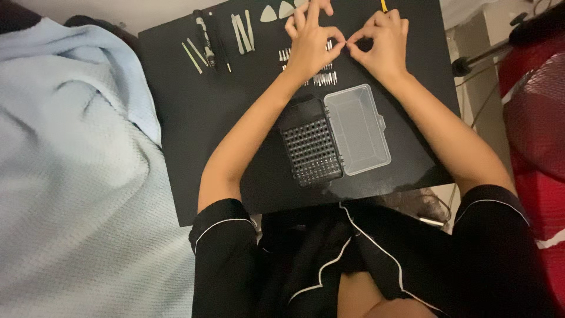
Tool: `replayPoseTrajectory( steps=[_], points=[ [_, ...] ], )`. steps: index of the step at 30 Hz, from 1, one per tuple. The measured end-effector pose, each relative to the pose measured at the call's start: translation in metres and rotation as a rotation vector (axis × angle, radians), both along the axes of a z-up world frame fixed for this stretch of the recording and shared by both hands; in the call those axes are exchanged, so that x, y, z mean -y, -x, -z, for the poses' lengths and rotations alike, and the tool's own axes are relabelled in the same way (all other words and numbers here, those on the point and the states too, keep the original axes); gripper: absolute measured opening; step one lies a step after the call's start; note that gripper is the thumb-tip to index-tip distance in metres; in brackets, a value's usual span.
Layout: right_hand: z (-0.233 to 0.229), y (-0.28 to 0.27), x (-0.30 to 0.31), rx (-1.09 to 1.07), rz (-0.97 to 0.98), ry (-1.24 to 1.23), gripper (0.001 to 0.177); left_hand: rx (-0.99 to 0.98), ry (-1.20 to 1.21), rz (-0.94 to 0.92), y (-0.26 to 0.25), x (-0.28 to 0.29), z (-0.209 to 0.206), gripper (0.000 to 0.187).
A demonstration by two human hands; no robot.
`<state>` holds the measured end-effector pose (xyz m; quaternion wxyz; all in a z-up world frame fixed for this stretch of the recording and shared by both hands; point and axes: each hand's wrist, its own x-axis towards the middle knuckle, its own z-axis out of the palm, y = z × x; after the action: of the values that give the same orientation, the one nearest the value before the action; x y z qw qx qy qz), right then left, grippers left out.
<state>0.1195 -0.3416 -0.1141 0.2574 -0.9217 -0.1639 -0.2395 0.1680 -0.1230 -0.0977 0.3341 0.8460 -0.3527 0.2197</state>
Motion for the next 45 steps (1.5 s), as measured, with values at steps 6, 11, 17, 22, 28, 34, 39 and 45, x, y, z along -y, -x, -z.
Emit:
replayPoseTrajectory(
  steps=[6, 11, 17, 22, 28, 34, 39, 45],
  points=[
    [-0.002, 0.009, 0.002, -0.006, -0.037, 0.051, 0.011, 0.001, -0.060, 0.029, 0.001, 0.001, 0.008, 0.012],
    [0.000, 0.001, 0.008, -0.063, -0.002, 0.018, 0.007, 0.023, -0.035, -0.091, -0.003, -0.004, 0.011, 0.011],
    [0.008, -0.006, 0.004, -0.075, -0.001, -0.008, 0.008, 0.086, -0.081, -0.030, -0.005, -0.001, 0.008, 0.014],
    [0.010, -0.008, 0.002, -0.091, 0.000, -0.020, 0.006, 0.085, -0.089, -0.018, -0.002, 0.004, 0.007, 0.014],
    [0.011, -0.009, 0.002, -0.093, -0.001, -0.033, 0.007, 0.089, -0.091, -0.033, -0.003, 0.004, 0.007, 0.014],
    [0.011, -0.008, 0.002, -0.080, 0.013, -0.004, 0.008, 0.138, -0.062, -0.036, -0.003, 0.003, 0.005, 0.013],
    [-0.007, 0.005, 0.005, -0.084, 0.002, -0.019, 0.006, 0.051, -0.074, -0.110, 0.006, -0.008, -0.024, 0.010],
    [-0.049, 0.044, -0.002, -0.102, -0.078, -0.071, 0.008, 0.023, -0.065, -0.167, 0.063, -0.064, -0.077, 0.009]
  ],
)
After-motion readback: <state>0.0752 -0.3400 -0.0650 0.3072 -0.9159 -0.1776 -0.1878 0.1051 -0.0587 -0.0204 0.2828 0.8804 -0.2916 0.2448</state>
